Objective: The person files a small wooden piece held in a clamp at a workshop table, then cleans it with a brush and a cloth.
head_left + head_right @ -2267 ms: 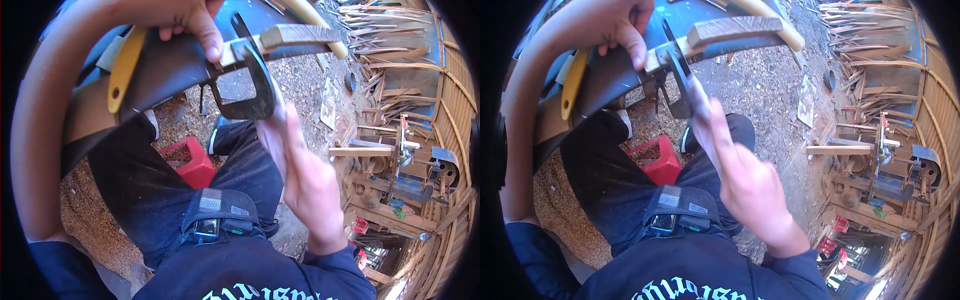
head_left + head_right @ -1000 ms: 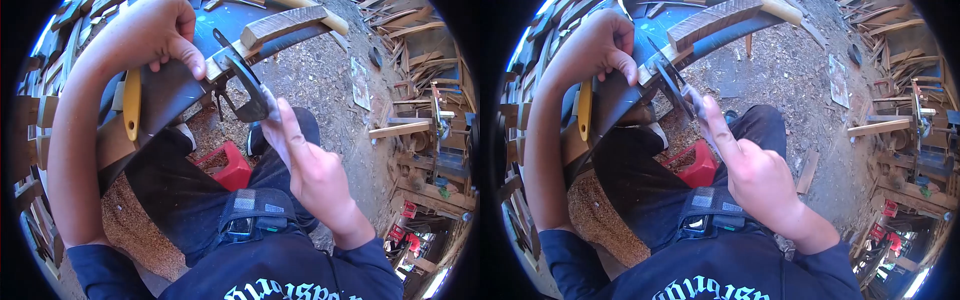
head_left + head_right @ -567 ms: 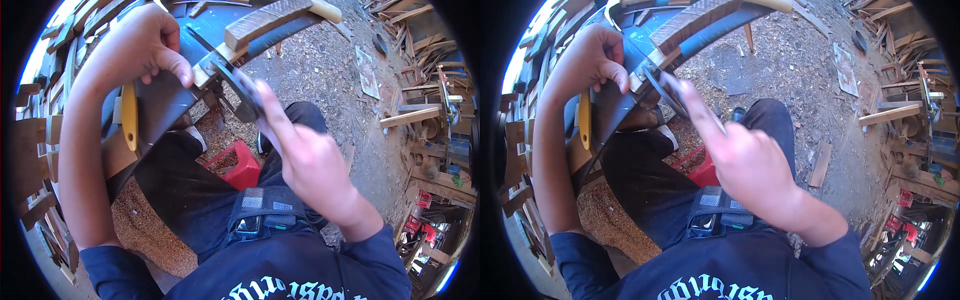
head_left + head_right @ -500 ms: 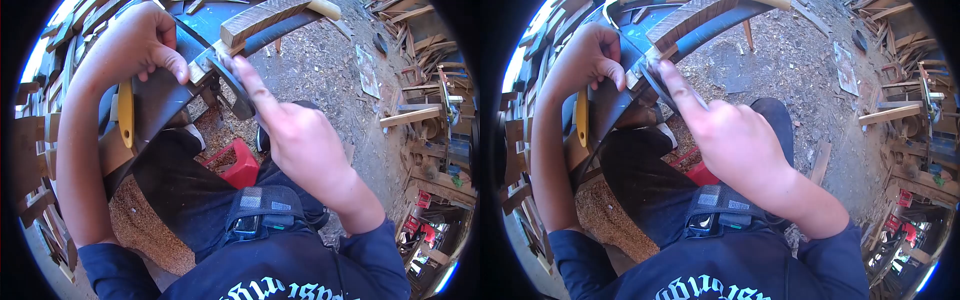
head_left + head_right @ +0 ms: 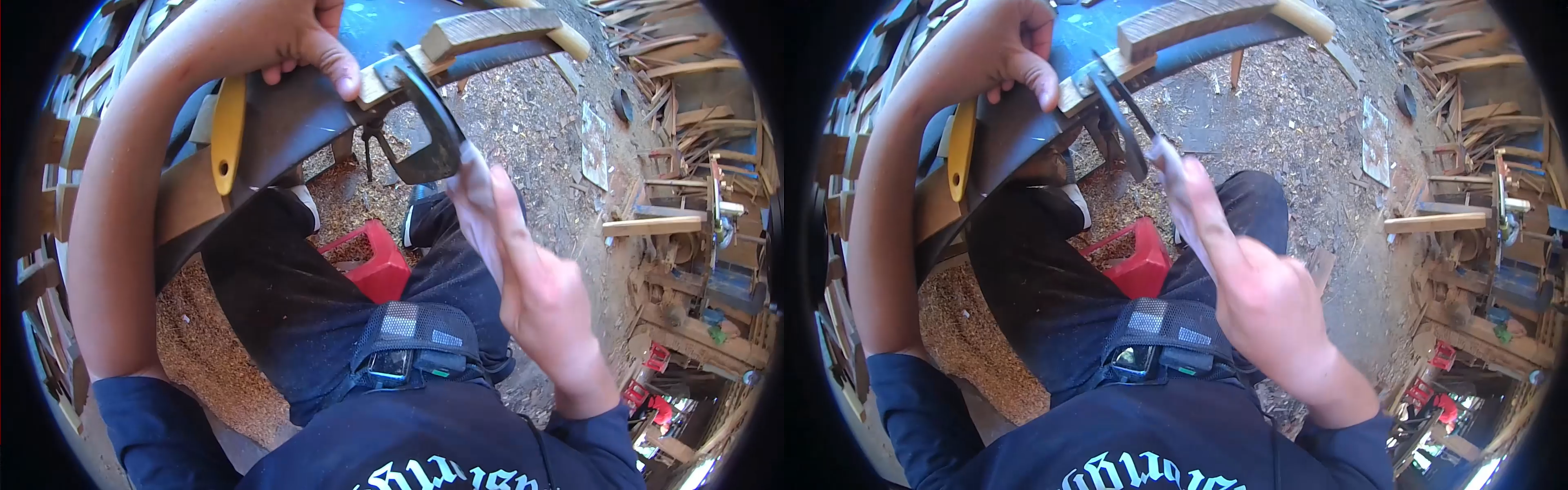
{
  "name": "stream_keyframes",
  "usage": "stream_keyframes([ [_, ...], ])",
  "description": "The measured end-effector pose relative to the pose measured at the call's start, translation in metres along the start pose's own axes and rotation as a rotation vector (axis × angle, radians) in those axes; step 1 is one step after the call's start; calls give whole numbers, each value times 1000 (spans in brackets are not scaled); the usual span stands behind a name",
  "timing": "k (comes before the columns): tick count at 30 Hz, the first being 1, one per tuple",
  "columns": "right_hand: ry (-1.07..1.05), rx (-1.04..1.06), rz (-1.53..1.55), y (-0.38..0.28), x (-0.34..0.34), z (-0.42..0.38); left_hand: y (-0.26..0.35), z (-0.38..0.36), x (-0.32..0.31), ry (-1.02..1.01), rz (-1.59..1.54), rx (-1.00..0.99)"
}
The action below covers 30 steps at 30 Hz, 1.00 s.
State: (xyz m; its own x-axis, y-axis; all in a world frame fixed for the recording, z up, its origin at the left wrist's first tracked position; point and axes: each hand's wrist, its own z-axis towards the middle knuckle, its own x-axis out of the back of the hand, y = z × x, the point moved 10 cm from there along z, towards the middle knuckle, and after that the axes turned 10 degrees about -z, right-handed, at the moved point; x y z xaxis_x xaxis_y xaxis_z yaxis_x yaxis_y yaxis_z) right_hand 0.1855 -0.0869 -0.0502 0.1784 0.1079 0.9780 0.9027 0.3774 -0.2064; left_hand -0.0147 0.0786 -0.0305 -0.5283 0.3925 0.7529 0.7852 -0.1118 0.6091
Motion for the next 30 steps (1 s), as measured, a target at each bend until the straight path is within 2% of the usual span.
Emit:
stream_keyframes([
  [3,63,44,34,-4,3,8,-10,4,2,-60,-64,4],
  [6,-22,44,-156,-13,10,42,-3,1,0,-37,-13,16],
  [8,-16,89,-157,-19,13,60,-8,2,0,-9,13,39],
  [10,-32,45,-135,-19,15,46,-8,0,-2,-61,-58,-3],
  [12,-75,-3,-108,-19,23,24,-11,0,0,-59,-26,57],
  [16,-73,-43,-128,-10,30,30,-7,-3,2,-80,-24,11],
  [17,-9,33,-124,-6,29,31,-6,0,0,-86,-17,17],
  [19,-35,30,-138,-5,18,24,-4,0,-1,-100,-23,15],
  [21,-5,10,-111,-10,7,11,0,2,-1,-37,30,115],
  [22,75,38,-91,-10,7,4,3,1,-1,-8,55,167],
  [23,146,74,-72,-8,6,-2,-4,3,1,-42,4,58],
  [26,183,166,-138,-14,9,0,-9,-3,-2,-74,-53,-51],
  [30,166,159,-292,-19,15,25,-5,-4,0,-130,-55,-46],
])
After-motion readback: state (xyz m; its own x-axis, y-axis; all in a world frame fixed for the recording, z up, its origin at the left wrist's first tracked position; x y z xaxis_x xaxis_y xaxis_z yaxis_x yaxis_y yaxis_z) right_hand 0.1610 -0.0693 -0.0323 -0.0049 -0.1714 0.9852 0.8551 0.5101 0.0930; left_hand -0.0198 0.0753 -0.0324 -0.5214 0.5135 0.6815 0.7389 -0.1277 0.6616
